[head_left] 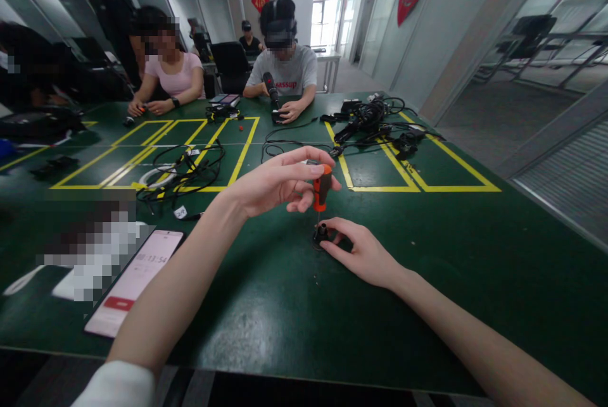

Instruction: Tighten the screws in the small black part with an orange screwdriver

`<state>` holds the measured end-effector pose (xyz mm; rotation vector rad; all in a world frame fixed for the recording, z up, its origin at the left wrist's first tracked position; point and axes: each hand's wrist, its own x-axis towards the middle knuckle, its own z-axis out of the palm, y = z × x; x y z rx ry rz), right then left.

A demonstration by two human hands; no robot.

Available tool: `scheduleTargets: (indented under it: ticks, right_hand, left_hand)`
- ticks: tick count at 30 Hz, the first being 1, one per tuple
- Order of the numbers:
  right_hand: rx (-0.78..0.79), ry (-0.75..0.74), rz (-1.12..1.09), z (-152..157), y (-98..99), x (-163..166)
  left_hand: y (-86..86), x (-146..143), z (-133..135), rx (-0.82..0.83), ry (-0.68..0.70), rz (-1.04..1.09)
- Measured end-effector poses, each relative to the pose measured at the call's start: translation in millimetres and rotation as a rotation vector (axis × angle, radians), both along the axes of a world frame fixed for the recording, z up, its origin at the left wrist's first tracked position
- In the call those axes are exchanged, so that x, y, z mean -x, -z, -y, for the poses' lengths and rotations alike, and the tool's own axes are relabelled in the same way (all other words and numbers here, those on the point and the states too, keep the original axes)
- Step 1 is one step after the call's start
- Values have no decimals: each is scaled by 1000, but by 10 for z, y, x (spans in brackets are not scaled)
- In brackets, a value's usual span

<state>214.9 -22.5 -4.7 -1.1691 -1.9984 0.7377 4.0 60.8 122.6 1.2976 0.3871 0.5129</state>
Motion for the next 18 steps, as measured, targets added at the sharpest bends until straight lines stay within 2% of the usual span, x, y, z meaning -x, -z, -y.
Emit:
scheduleTargets:
  ticks: [8,13,18]
  right_hand:
    - [-11,-6,-2,4,-16,-6]
    - [-4,-5,-11,5,-18,-4]
    - [-7,-2,-1,3,-16,-6]
  left_hand:
    - [-22,4,9,-52,-21,-17]
    - [-13,1,-27,0,22,0]
    - [-1,-11,-12,-12,-55,-7]
